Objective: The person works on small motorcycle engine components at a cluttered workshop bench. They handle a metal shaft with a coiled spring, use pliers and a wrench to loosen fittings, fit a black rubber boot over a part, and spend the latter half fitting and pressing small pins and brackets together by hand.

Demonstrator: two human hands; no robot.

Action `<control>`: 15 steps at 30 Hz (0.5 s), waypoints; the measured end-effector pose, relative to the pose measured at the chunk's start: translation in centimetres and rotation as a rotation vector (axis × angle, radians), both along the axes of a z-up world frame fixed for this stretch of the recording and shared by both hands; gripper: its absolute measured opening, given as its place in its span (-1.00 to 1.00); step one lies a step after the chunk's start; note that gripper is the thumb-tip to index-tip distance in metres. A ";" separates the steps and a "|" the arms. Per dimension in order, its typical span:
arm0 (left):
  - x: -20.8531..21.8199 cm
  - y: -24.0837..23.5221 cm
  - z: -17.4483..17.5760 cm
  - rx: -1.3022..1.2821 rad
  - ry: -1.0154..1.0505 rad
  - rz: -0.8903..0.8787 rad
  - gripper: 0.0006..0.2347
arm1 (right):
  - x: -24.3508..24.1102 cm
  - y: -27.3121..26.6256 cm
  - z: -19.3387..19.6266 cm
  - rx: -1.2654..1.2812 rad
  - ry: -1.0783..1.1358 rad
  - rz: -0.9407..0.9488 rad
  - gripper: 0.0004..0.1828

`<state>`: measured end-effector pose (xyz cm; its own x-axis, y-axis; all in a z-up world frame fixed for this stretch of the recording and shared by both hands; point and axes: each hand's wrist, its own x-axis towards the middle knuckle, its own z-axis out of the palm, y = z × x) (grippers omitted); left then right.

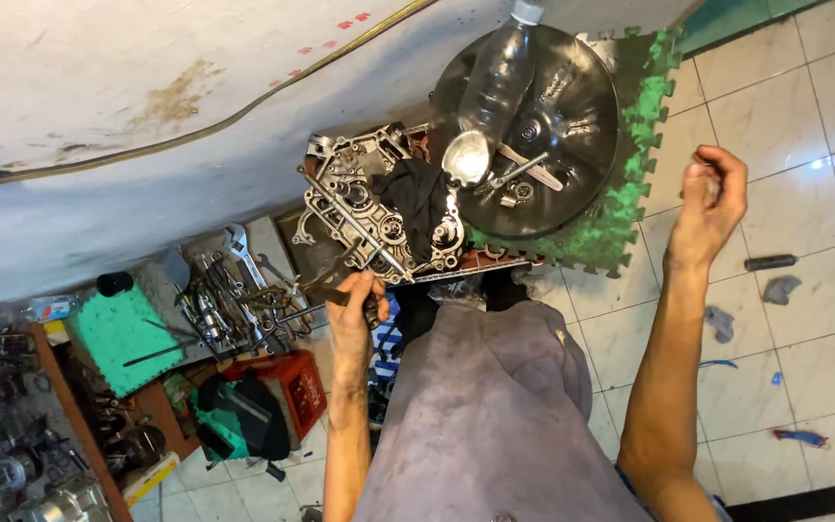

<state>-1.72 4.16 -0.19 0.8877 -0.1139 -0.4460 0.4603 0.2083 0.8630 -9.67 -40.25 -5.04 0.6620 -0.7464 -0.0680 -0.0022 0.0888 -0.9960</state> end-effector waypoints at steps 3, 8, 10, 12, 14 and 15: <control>-0.6 -0.7 -0.6 0.056 0.043 -0.067 -0.72 | 3.0 4.7 6.3 -0.626 0.094 0.090 -0.60; -0.3 -3.0 -0.1 0.053 0.041 -0.149 -0.73 | 11.3 9.3 7.6 -1.310 0.164 0.498 -0.33; -1.3 -3.6 0.3 0.043 0.077 -0.187 -0.73 | 14.2 9.8 6.4 -1.530 0.201 0.724 -0.13; -1.0 -4.4 0.3 0.070 0.018 -0.283 -0.72 | 18.1 9.2 3.1 -1.862 0.247 0.822 -0.10; -1.2 -4.6 0.4 0.061 0.015 -0.308 -0.72 | 19.8 8.3 0.0 -1.961 0.263 0.827 -0.14; -1.5 -4.7 0.4 0.053 0.017 -0.323 -0.71 | 20.6 7.9 -1.6 -2.059 0.273 0.843 -0.18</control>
<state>-3.19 -0.51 0.23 0.8019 -0.3644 -0.4735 0.5098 0.0040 0.8603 10.94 -32.39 -6.62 0.8811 0.4670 0.0747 0.4190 -0.8441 0.3346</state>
